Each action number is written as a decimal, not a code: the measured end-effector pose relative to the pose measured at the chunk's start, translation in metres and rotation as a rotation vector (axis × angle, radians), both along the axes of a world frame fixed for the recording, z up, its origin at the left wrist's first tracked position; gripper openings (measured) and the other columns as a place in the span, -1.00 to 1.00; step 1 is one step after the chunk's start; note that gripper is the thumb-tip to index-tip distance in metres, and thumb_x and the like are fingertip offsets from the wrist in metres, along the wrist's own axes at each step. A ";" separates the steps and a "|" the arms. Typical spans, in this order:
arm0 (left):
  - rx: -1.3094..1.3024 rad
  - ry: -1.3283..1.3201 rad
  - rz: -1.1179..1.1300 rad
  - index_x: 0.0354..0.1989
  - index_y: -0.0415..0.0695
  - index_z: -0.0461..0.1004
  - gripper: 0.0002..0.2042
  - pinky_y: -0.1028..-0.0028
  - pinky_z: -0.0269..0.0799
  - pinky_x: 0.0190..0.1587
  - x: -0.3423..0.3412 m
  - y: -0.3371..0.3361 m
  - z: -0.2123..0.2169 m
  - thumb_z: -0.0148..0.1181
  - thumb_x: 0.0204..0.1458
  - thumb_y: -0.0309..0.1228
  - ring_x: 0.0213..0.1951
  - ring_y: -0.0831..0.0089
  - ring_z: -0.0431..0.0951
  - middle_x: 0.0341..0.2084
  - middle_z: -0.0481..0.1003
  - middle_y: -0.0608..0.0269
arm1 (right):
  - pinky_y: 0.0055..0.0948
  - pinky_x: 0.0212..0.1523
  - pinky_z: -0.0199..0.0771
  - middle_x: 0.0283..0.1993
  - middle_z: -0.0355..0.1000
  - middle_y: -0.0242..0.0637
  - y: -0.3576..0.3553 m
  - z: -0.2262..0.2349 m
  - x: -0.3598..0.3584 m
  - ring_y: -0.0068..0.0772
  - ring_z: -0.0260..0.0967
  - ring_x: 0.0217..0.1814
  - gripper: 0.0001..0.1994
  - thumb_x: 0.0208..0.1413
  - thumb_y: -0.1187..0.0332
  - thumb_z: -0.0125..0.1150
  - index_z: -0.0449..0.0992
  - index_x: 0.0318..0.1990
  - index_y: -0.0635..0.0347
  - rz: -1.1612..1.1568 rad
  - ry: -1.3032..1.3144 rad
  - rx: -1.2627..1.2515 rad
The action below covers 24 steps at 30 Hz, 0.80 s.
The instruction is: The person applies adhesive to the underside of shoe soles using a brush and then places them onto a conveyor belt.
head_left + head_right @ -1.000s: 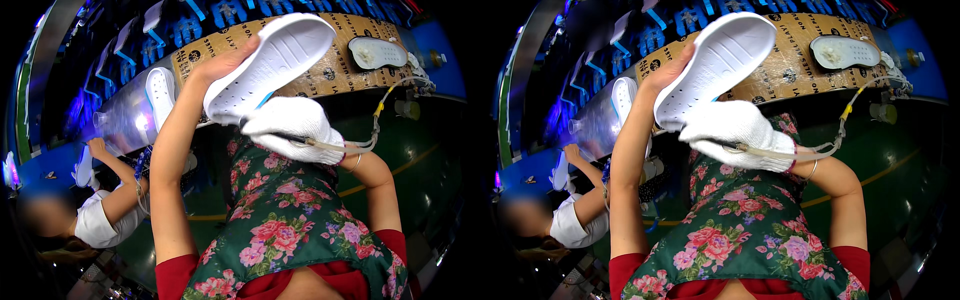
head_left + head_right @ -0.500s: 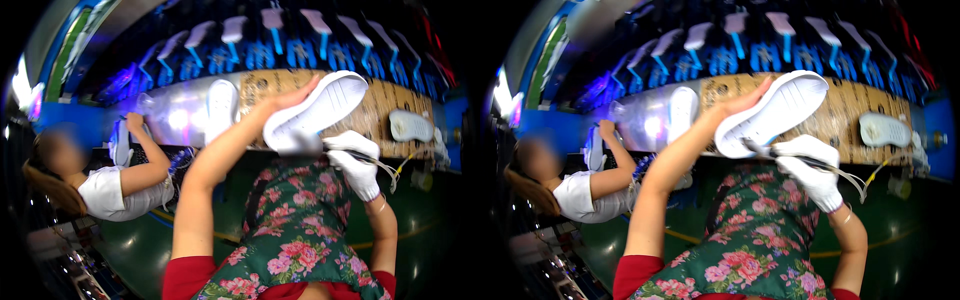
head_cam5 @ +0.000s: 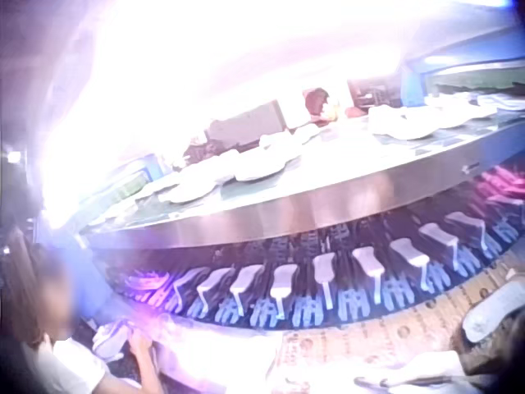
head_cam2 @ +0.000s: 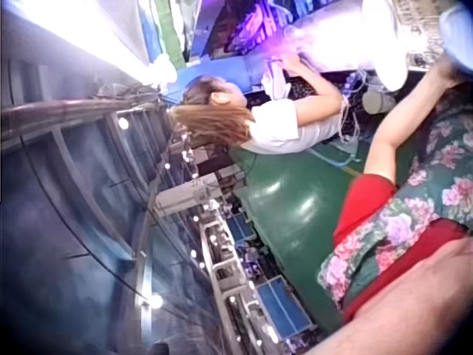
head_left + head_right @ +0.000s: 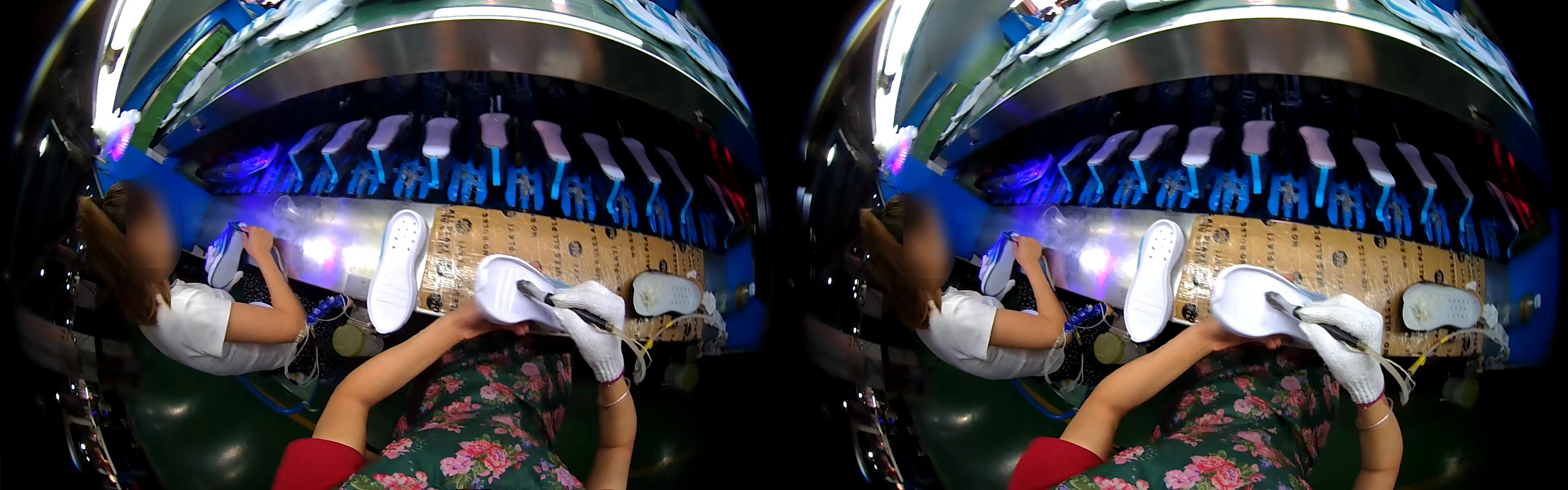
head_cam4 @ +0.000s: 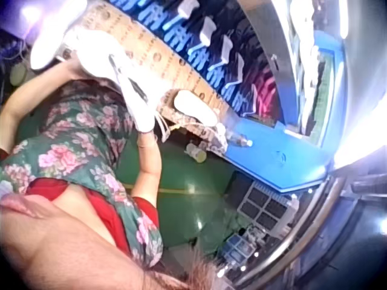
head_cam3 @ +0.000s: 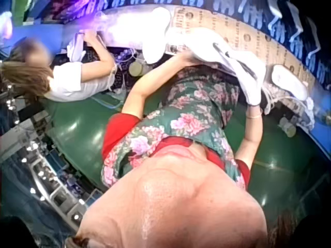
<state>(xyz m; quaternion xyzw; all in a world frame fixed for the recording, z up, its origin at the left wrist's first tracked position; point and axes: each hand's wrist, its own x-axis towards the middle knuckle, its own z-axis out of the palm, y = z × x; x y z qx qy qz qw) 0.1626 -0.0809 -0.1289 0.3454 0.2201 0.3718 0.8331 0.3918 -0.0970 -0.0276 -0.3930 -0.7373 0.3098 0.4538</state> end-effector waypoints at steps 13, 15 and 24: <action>-0.174 -0.539 0.255 0.47 -0.10 0.04 0.01 -0.04 0.25 0.37 0.038 -0.038 -0.023 0.27 -0.07 0.23 0.33 -0.03 0.30 0.33 0.24 -0.14 | -0.30 -0.13 0.62 -0.17 0.64 -0.16 -0.023 -0.010 -0.013 -0.14 0.63 -0.14 -0.76 -0.07 0.51 0.44 0.68 -0.17 0.17 -0.084 0.033 0.238; -0.225 -0.710 0.267 0.47 -0.06 0.06 0.01 -0.03 0.26 0.36 0.052 -0.038 -0.026 0.23 -0.06 0.32 0.31 0.02 0.32 0.33 0.26 -0.06 | -0.31 -0.13 0.62 -0.14 0.65 -0.18 -0.026 -0.008 -0.013 -0.14 0.64 -0.13 -0.74 -0.07 0.49 0.44 0.69 -0.15 0.13 -0.094 0.001 0.239; -0.362 -0.693 0.406 0.41 0.05 0.18 -0.07 -0.02 0.31 0.32 0.069 -0.042 -0.051 0.03 -0.01 0.47 0.25 0.09 0.39 0.25 0.37 0.09 | -0.33 -0.24 0.63 -0.17 0.61 -0.16 -0.006 0.005 -0.041 -0.16 0.62 -0.21 -0.65 -0.12 0.46 0.42 0.69 -0.08 0.10 -0.187 0.012 0.459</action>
